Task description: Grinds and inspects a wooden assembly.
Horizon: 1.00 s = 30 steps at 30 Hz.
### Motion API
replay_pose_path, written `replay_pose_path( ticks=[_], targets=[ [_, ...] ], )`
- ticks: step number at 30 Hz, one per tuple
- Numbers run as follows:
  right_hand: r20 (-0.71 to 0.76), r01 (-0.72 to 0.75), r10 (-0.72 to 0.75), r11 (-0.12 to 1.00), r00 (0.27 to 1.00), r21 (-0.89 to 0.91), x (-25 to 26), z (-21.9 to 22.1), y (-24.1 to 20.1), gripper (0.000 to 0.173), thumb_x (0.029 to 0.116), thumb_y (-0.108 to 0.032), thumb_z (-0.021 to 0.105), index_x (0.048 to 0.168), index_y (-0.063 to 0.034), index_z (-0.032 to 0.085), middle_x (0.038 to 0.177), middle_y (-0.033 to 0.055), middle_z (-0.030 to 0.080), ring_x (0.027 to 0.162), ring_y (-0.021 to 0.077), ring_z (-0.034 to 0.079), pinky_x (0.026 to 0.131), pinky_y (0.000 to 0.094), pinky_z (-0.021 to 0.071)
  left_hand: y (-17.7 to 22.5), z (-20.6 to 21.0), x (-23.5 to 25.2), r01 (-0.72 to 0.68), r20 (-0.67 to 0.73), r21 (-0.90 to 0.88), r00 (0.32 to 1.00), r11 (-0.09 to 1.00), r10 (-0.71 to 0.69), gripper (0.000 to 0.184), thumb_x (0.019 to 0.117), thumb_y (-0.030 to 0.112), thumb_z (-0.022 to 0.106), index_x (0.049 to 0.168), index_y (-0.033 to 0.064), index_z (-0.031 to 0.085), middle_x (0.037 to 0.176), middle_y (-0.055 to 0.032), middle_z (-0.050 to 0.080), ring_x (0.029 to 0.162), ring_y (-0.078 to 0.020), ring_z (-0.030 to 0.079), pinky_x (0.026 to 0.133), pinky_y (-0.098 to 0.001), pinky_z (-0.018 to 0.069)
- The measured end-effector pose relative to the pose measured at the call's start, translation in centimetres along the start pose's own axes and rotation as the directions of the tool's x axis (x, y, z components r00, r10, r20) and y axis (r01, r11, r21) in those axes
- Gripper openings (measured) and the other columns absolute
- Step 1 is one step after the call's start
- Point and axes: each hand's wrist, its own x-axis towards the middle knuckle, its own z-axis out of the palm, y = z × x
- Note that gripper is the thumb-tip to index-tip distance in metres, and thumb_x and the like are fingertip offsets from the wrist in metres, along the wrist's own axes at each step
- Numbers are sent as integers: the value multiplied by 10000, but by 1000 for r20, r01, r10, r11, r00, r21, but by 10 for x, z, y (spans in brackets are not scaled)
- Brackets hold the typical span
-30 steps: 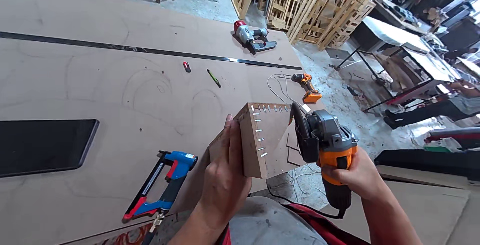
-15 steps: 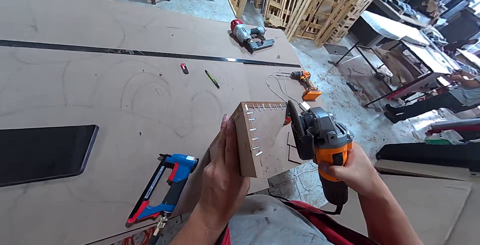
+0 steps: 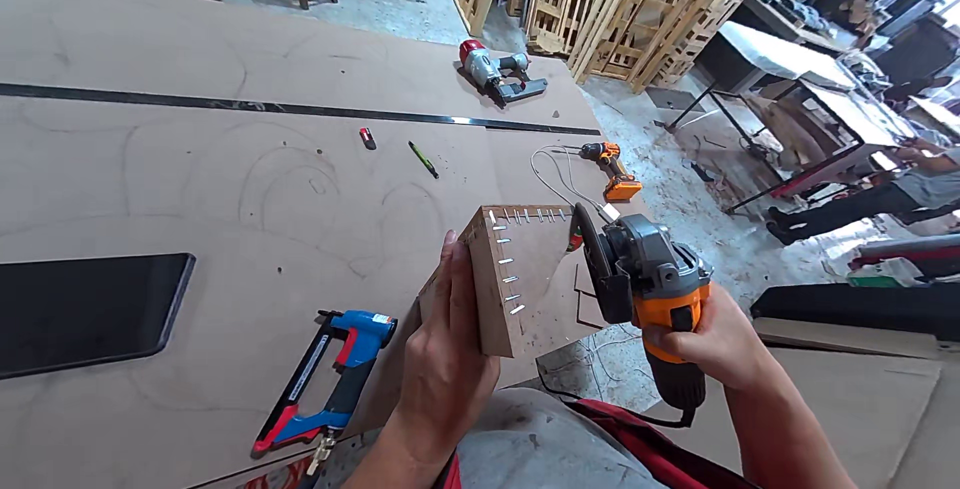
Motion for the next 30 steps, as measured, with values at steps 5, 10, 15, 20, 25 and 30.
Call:
replay_pose_path(
  ticks=[5, 10, 15, 20, 25, 30],
  targets=[
    [-6, -4, 4, 1000, 1000, -7, 2, 0, -1, 494, 664, -325, 849, 1099, -165, 677, 884, 42, 751, 777, 182, 745, 670, 363, 642, -1, 1, 2, 3, 0, -2, 1000, 1000, -3, 874, 864, 100, 654, 1621, 34, 223, 1641, -182, 324, 1171, -244, 682, 744, -384, 636],
    [-8, 2, -2, 1000, 1000, -12, 2, 1, 0, 494, 672, -341, 846, 1104, -168, 679, 878, 37, 751, 771, 172, 743, 666, 357, 639, -2, 1, 2, -6, -7, -4, 1000, 1000, 6, 853, 883, 100, 642, 1622, 37, 221, 1640, -185, 327, 1159, -242, 688, 739, -379, 636],
    [-3, 5, -5, 1000, 1000, -11, 0, 0, -3, 511, 661, -350, 855, 1106, -172, 678, 889, 35, 751, 785, 171, 745, 674, 360, 643, -2, 0, 2, -8, -4, -4, 1000, 1000, 8, 857, 877, 107, 646, 1620, 34, 226, 1638, -184, 330, 1155, -242, 690, 740, -381, 635],
    [3, -5, 5, 1000, 1000, 28, 2, 4, 2, 514, 681, -335, 858, 1127, -158, 672, 900, 54, 751, 789, 196, 746, 684, 374, 645, -3, 0, 4, -3, -4, -8, 1000, 1000, 3, 863, 872, 101, 656, 1620, 35, 230, 1639, -184, 329, 1194, -245, 672, 763, -377, 636],
    [-12, -6, 5, 999, 1000, -50, -1, 3, -5, 508, 658, -360, 852, 1104, -189, 677, 884, 12, 750, 785, 157, 741, 673, 357, 641, -5, -1, 4, 13, -17, -8, 1000, 1000, -13, 818, 930, 164, 656, 1621, 46, 234, 1606, -194, 381, 1149, -246, 690, 763, -385, 634],
    [-33, -22, 17, 984, 999, -177, 1, -9, -14, 556, 657, -383, 844, 1160, -241, 657, 889, -32, 750, 781, 127, 739, 666, 350, 643, -4, -1, 2, 15, 6, -14, 1000, 1000, -15, 871, 875, 130, 660, 1621, 33, 221, 1617, -188, 365, 1200, -249, 667, 794, -387, 634]
  ],
)
